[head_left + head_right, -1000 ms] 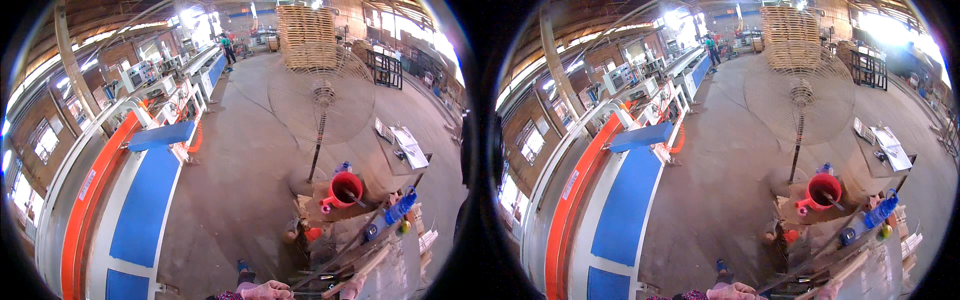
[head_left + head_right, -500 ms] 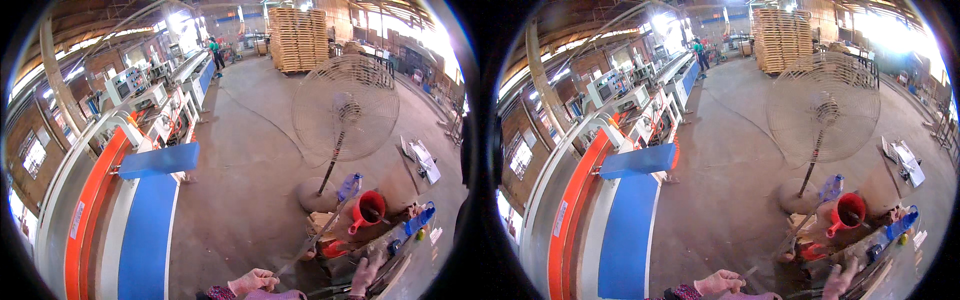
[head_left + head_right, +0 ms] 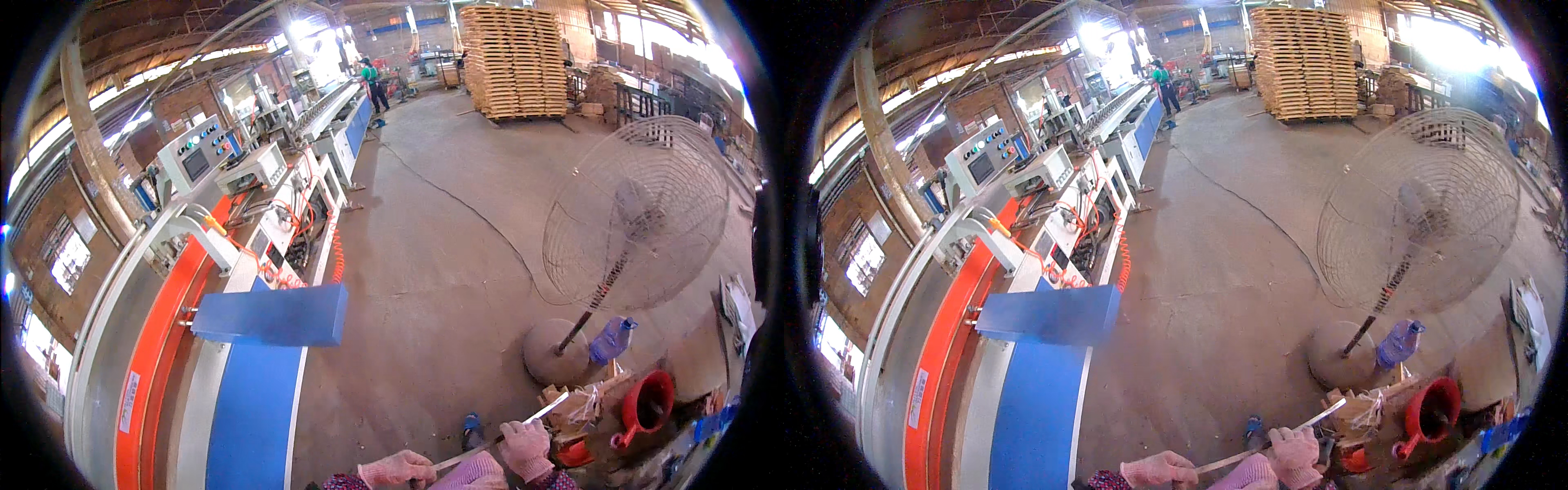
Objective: The person picks up a wooden plank and walks to a large industrial machine. They use a metal rod to adjust a series of bolts or rollers along the machine's frame, moving sequentially down the line.
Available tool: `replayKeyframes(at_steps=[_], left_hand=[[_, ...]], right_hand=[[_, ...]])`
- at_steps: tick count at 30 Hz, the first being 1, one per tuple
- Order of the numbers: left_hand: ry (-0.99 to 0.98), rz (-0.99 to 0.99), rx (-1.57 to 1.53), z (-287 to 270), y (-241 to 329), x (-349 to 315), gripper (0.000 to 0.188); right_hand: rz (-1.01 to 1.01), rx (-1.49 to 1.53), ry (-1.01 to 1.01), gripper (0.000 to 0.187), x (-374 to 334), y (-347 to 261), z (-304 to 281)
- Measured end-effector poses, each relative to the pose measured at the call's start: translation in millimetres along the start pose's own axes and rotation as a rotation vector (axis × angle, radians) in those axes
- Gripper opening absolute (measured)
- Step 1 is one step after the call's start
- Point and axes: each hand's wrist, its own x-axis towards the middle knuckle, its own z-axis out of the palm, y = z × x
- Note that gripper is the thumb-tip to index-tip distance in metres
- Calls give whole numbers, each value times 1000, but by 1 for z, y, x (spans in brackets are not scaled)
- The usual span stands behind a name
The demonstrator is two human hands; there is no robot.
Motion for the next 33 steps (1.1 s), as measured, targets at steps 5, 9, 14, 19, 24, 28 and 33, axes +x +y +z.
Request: replayKeyframes(at_steps=[5,9,14,19,24,28,33], left_hand=[[210,-6,140,-88,57,58,35],[604,99,463,-148,149,112,35],[940,279,639,-214,257,188,34],[877,346,544,-290,341,256,34],[714,545,468,-402,413,317,31],[519,583,190,-475,472,339,28],[274,560,41,-551,537,368,27]], right_hand=[[-184,-78,-73,22,129,26,15],[-236,142,-215,27,233,46,12],[-87,388,-457,39,345,45,14],[6,502,-391,41,447,58,51],[31,497,-248,36,579,61,35],[1,481,-103,25,673,75,24],[209,609,-147,26,780,96,20]])
